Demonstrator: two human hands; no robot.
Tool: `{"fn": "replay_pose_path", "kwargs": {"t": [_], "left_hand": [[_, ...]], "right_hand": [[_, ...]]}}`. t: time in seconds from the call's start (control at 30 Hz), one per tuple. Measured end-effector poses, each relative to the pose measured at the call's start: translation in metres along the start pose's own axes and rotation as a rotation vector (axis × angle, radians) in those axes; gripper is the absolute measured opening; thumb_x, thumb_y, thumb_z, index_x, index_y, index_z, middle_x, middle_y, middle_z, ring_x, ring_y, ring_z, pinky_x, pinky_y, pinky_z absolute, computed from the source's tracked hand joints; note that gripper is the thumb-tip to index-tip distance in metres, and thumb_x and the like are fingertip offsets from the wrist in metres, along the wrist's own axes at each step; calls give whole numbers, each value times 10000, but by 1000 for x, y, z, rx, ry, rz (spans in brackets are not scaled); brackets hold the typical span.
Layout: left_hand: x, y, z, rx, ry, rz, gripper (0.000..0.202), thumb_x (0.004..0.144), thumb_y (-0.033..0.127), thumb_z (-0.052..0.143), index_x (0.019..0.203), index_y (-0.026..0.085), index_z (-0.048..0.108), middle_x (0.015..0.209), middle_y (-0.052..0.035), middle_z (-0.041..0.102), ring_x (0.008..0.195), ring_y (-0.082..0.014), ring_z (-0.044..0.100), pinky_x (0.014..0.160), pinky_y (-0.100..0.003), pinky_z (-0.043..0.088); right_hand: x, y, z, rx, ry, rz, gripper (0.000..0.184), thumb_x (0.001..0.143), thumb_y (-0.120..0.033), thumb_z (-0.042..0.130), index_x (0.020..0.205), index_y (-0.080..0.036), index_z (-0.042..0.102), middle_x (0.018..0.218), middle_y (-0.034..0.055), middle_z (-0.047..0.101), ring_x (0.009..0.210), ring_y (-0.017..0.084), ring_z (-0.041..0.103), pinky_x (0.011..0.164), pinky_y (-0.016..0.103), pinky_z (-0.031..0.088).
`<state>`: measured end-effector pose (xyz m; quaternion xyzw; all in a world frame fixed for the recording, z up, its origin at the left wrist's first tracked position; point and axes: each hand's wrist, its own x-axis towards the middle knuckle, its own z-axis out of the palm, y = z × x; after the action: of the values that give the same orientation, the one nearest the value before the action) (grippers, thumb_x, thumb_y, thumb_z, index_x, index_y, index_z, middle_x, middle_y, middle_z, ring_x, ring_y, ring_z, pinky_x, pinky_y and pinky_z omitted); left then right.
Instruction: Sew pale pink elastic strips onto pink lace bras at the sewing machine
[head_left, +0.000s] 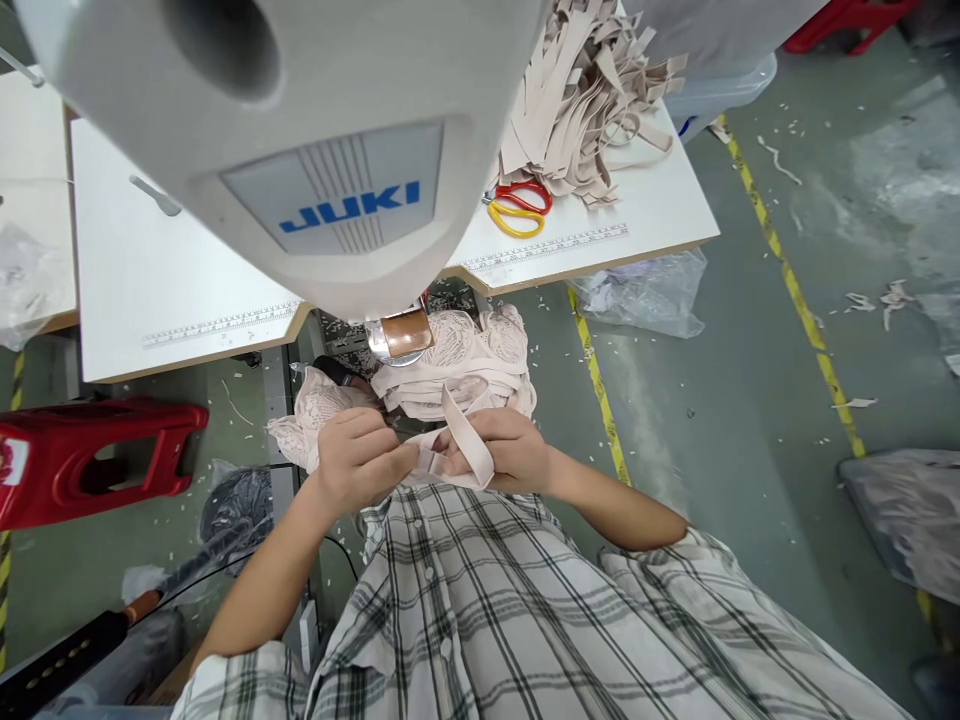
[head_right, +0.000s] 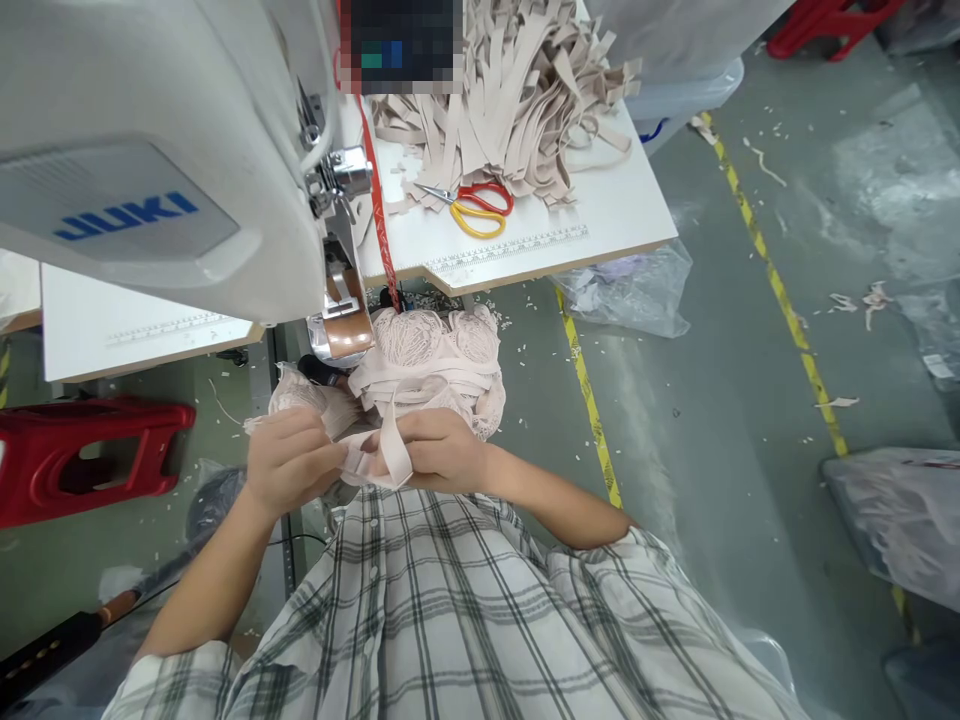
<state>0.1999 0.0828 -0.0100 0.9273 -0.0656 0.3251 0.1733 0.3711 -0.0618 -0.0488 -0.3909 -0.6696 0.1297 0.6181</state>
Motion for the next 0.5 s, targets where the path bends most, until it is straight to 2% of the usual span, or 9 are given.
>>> {"fn": "replay_pose_path", "kwargs": {"t": [0.2, 0.3, 0.5], "left_hand": [[-3, 3, 1, 12, -13, -76, 53, 944, 189, 510, 935, 240, 505, 537, 68, 494, 482, -120, 441, 538, -266, 344], [-3, 4, 1, 34, -2, -57, 98, 917, 160, 557, 985, 228, 539, 528, 69, 490, 485, -123, 439, 530, -265, 341], [-3, 4, 0, 22, -23, -38, 87, 928, 154, 529, 894, 233, 532, 525, 49, 509, 495, -129, 457, 532, -273, 350]], "right_hand": [[-4, 0, -1, -10, -21, 16, 94, 910, -187, 643, 975, -151, 700, 947, 113, 724, 894, 164, 732, 792, 250, 625], [-4, 0, -3, 0, -31, 19, 97, 912, -197, 643, 980, -157, 700, 940, 105, 724, 899, 163, 733, 801, 251, 624], [-5, -3, -1, 1, -45, 39, 110, 931, -217, 621, 969, -168, 711, 916, 94, 719, 939, 160, 729, 841, 243, 609]]}}
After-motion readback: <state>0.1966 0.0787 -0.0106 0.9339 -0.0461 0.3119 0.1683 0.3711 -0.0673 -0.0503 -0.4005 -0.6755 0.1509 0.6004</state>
